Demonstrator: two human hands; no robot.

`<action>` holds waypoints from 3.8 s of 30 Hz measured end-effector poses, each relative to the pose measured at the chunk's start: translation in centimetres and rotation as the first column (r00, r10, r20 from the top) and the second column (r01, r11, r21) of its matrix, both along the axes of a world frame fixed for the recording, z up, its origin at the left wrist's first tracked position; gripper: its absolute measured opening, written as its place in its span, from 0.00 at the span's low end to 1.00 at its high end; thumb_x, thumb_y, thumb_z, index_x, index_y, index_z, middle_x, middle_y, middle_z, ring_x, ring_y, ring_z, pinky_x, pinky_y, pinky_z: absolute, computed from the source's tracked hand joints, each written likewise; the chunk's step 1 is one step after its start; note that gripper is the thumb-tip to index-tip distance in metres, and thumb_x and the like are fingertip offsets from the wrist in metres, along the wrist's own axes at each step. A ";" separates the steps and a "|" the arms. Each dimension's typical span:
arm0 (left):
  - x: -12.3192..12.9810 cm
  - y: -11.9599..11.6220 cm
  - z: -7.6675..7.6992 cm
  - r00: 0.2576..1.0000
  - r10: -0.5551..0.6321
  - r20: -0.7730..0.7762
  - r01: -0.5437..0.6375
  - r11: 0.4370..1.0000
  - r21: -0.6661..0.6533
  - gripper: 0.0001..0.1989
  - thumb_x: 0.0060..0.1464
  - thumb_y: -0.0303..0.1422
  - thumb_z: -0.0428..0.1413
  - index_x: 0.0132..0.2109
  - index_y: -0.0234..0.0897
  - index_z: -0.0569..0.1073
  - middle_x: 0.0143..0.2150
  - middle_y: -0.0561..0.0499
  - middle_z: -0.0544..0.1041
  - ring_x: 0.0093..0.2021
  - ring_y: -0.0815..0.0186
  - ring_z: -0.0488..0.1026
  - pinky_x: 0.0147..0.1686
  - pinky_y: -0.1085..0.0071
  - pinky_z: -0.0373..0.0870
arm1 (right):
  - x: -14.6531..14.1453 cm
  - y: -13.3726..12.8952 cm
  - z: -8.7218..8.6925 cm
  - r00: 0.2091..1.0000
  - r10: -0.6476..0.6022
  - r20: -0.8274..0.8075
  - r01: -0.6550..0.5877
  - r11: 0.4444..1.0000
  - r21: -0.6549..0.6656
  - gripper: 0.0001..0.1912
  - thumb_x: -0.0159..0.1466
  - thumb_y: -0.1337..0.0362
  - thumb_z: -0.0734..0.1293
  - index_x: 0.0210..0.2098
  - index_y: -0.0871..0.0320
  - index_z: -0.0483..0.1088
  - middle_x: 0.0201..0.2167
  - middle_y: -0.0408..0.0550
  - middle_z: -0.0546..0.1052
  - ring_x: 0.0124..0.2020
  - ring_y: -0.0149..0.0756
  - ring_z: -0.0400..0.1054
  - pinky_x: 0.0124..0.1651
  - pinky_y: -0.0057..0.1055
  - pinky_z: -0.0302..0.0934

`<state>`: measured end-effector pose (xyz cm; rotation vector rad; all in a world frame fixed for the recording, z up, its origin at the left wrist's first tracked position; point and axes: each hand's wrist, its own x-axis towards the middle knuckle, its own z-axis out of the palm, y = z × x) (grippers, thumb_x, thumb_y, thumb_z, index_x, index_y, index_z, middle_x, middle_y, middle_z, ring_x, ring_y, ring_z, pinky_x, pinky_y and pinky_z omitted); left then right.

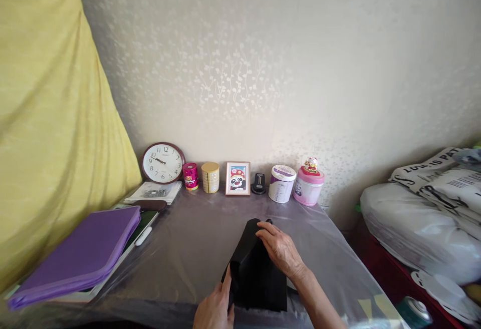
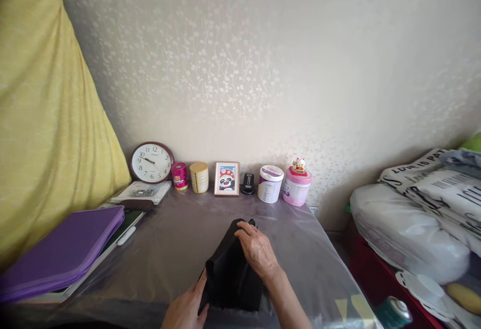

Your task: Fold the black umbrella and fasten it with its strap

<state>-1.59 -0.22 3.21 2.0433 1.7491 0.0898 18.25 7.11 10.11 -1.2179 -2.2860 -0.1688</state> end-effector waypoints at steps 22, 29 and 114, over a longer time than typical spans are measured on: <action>-2.0 0.7 0.6 0.859 0.182 0.478 -0.088 0.973 -0.213 0.34 0.52 0.32 0.46 0.64 0.44 0.42 0.56 0.45 0.67 0.26 0.68 0.74 0.28 0.71 0.69 | 0.3 1.0 -1.3 0.987 0.041 -0.156 -0.051 0.997 -0.059 0.17 0.64 0.73 0.51 0.45 0.55 0.66 0.46 0.49 0.71 0.43 0.32 0.70 0.45 0.29 0.65; -1.7 0.3 0.5 0.958 0.067 0.277 -0.043 0.995 -0.090 0.35 0.52 0.30 0.48 0.65 0.36 0.42 0.52 0.41 0.70 0.43 0.59 0.74 0.43 0.67 0.67 | -2.5 2.9 -0.2 0.990 0.011 -0.139 -0.016 0.999 -0.037 0.15 0.64 0.73 0.53 0.43 0.54 0.65 0.44 0.48 0.70 0.38 0.30 0.69 0.40 0.25 0.64; 2.3 0.4 -3.7 0.983 0.032 -0.178 -0.031 0.999 0.009 0.40 0.49 0.25 0.48 0.63 0.51 0.35 0.41 0.45 0.74 0.32 0.62 0.74 0.27 0.74 0.63 | -1.9 13.5 -6.6 0.814 -0.426 -0.396 0.028 0.709 -0.705 0.09 0.51 0.64 0.62 0.25 0.61 0.73 0.18 0.40 0.71 0.23 0.28 0.63 0.26 0.23 0.54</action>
